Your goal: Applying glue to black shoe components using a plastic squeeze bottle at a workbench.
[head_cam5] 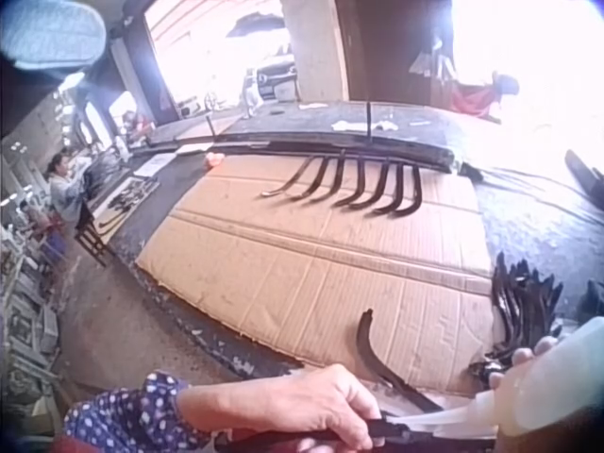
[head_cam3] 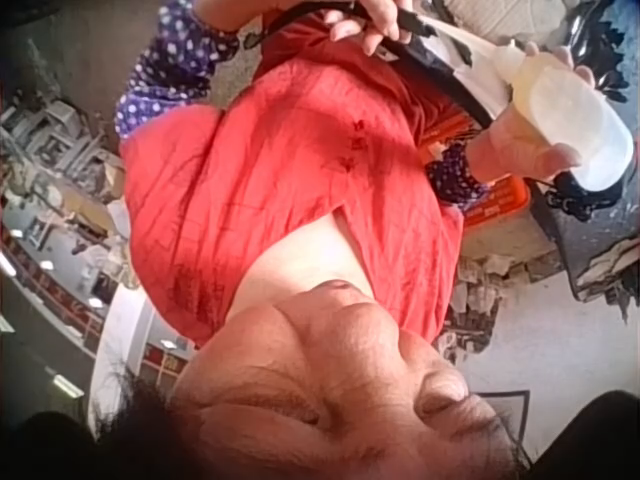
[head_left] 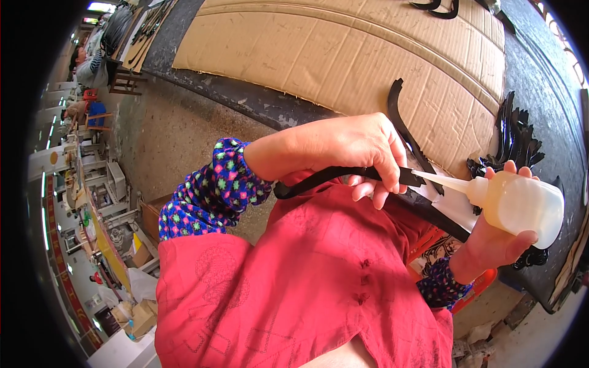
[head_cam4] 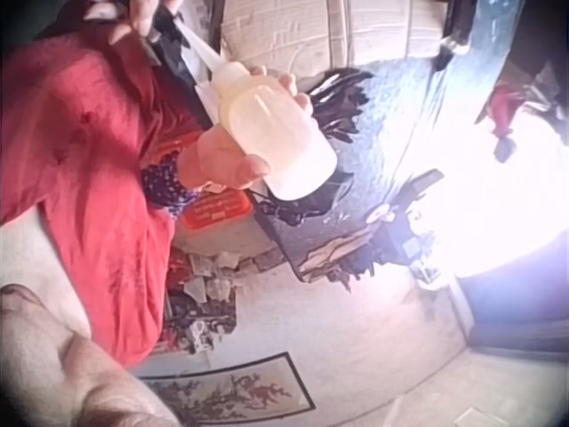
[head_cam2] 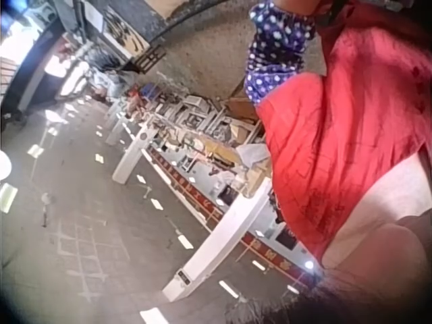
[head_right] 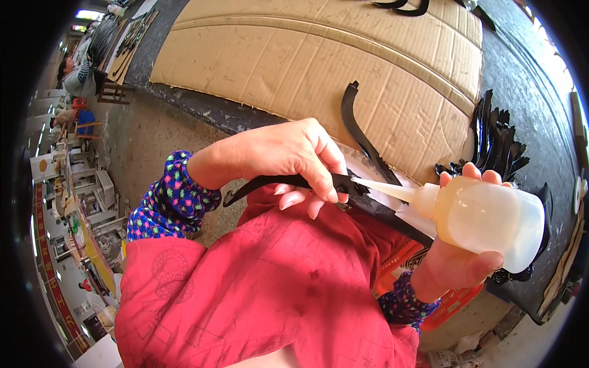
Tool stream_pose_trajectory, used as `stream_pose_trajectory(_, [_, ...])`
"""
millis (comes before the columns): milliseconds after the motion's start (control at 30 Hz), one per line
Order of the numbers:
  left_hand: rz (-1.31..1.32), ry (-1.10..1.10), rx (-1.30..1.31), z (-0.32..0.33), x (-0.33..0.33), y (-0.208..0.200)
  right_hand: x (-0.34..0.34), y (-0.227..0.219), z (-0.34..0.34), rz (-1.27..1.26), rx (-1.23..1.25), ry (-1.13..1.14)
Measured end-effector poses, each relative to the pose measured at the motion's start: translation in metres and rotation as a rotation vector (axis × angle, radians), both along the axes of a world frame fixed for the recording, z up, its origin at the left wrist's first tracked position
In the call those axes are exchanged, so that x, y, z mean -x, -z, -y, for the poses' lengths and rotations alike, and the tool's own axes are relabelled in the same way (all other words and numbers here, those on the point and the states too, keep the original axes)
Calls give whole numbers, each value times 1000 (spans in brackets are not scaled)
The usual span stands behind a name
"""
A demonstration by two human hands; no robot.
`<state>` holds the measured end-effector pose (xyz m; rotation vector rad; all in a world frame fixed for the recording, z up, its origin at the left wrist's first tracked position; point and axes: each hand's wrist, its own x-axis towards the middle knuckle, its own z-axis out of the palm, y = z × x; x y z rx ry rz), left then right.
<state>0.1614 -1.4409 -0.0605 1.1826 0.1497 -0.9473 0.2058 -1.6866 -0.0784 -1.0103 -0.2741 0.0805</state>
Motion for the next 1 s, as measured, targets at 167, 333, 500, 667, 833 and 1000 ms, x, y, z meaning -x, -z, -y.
stream_pose_trajectory(167, [16,-9,25,-1,1,1,0,0,2,12,43,31])
stream_pose_trajectory(333, [4,-10,26,-1,0,4,2,1,3,-4,41,57])
stream_pose_trajectory(500, [4,5,-7,-1,-2,2,2,1,5,-2,26,47])
stream_pose_trajectory(667, [-26,6,-26,0,-3,-1,2,1,6,-2,38,65])
stream_pose_trajectory(833, [-19,-2,-18,0,-4,-1,2,3,9,10,52,69])
stream_pose_trajectory(1000, [-27,-4,-15,0,-5,-1,2,3,11,-4,47,74])
